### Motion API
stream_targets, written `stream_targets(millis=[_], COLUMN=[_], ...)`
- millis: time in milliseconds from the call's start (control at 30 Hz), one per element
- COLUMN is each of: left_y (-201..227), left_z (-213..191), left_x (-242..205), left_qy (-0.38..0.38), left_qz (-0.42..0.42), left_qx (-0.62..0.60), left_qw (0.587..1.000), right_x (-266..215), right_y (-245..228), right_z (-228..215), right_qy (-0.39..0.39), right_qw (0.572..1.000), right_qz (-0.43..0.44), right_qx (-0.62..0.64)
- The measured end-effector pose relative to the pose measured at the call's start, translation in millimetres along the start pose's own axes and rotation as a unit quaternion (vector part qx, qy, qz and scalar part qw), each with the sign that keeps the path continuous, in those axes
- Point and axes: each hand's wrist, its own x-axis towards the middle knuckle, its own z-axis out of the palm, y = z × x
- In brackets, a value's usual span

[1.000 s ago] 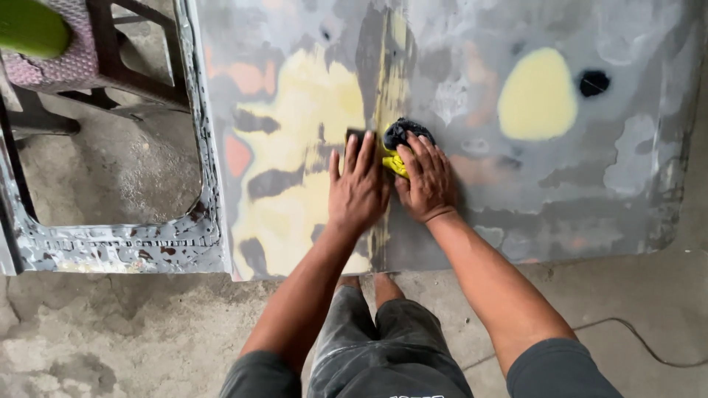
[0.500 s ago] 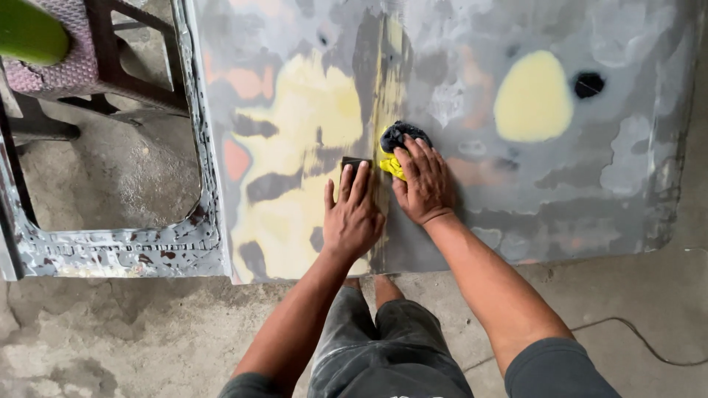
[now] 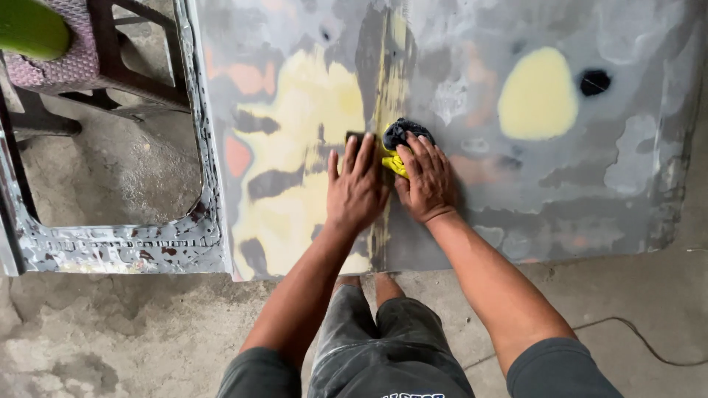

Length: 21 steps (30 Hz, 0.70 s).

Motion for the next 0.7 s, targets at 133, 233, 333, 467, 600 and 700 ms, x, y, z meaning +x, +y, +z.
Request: stream_targets(millis=[133,233,333,467,600,700], left_y=[-0.9,3.3,0.9,-0.8,4.6,-0.3], left_z=[1.5,6.2,2.6,-0.3,-4.1,5.5], left_x=[-4.9,-26.6,-19.8,4.5,-27.3,-23.8], left_qy=[0.019,0.018,-0.013,0.016,-0.030,-0.033], left_qz=[-0.019,0.009,-0.032,-0.006,-0.016,-0.020], left_qx=[-0.014,0.004,0.011,-0.012,-0.018,-0.011], left_qw=[1.000,1.000,0.999,1.000,0.999,0.999], right_x=[3.9,2.4,-0.2,-1.2,3.4,2.9], right_y=[-3.5,-2.6,-3.8,1.0,-4.1,-2.4], right_z=[-3.4,-4.7,-1.4,-2.2,-4.8,-3.1], right_qy=[0.002,0.004,-0.001,0.000,-0.007,0.000], right_qw=[1.000,1.000,1.000,1.000,1.000,1.000], right_qz=[-0.003,0.006,0.004,0.000,0.011,0.007], right_qx=[0.016,0.003,0.010,0.000,-0.003,0.003])
